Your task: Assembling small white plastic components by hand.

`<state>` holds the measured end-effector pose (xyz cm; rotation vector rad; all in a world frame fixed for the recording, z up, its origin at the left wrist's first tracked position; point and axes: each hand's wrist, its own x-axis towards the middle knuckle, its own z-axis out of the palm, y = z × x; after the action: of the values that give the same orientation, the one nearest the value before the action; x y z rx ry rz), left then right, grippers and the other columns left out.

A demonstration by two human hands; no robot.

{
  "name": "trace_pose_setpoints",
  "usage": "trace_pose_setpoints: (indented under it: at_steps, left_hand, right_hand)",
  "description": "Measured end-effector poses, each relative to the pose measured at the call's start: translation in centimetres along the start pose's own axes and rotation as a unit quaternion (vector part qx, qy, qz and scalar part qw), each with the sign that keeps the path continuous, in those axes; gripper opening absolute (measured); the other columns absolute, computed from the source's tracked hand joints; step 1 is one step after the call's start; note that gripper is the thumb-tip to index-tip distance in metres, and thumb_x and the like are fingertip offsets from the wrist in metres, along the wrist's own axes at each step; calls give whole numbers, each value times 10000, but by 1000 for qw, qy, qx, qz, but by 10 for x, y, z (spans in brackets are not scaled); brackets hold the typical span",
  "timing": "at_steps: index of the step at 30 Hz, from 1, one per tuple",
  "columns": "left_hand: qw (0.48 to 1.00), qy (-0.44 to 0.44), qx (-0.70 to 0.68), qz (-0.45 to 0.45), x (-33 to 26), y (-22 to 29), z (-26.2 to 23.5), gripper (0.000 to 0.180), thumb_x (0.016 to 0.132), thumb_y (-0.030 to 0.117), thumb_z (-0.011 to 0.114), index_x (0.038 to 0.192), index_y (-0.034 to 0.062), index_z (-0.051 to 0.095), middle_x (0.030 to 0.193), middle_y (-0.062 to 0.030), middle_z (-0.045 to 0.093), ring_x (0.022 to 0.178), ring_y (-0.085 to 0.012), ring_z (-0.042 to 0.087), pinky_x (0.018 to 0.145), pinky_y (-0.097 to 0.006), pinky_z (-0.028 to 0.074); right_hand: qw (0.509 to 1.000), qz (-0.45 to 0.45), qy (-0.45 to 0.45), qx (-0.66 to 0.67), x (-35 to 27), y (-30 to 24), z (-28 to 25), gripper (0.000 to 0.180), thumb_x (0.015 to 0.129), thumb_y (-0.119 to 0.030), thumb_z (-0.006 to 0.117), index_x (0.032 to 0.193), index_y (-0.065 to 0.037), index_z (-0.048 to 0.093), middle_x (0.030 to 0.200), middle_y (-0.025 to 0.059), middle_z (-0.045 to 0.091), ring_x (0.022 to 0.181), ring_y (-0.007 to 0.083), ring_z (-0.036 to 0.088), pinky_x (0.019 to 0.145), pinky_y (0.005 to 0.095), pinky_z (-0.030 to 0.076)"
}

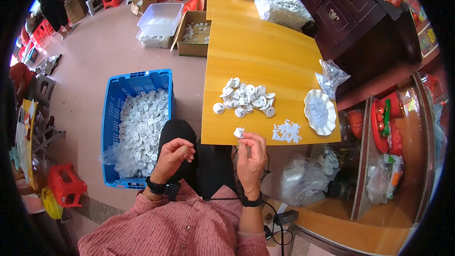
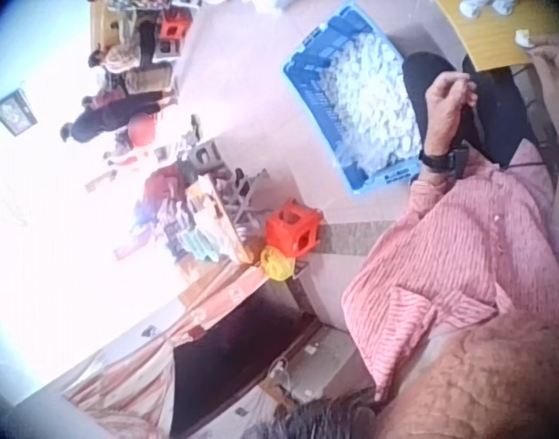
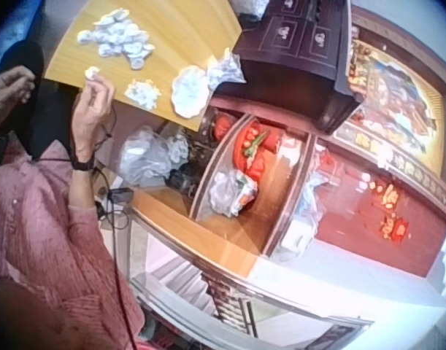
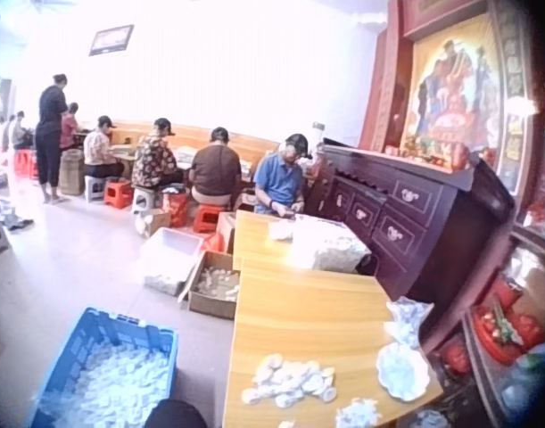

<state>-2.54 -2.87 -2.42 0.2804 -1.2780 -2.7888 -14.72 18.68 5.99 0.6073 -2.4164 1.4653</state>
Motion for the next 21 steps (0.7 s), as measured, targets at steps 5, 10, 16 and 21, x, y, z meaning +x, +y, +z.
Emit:
trace_pose_setpoints:
  at_steps: [5,10,16,21]
  left_hand:
    - [987,-38,120,96,9,22,54,398,955,-18,621,1350,1,570,1288,-99,601,1122,-173,625,983,-316,517]
    - [974,-55,184,124,17,24,69,485,962,11,632,1434,13,520,1372,-108,556,1189,-182,581,1024,-312,489]
    - [929,-85,318,168,17,27,62,325,966,15,633,1289,-21,639,1314,-109,595,1154,-182,601,1008,-307,497]
    - [995,-40,63,59,14,23,62,296,982,68,638,1262,-26,648,1238,-91,614,1130,-201,633,956,-320,546]
  right_hand:
    - [984,43,-88,151,-15,-22,3,57,895,14,672,925,6,624,1070,138,657,965,252,656,830,340,530]
    - [975,29,-142,169,-25,-27,5,71,893,17,671,937,5,616,1075,127,666,956,236,664,817,326,530]
    - [967,38,-167,191,-30,-29,9,52,909,8,662,941,4,620,1085,127,662,961,234,665,845,326,527]
    - [949,75,-130,277,-26,-45,11,48,925,-10,659,948,14,625,1107,127,650,990,230,663,880,346,524]
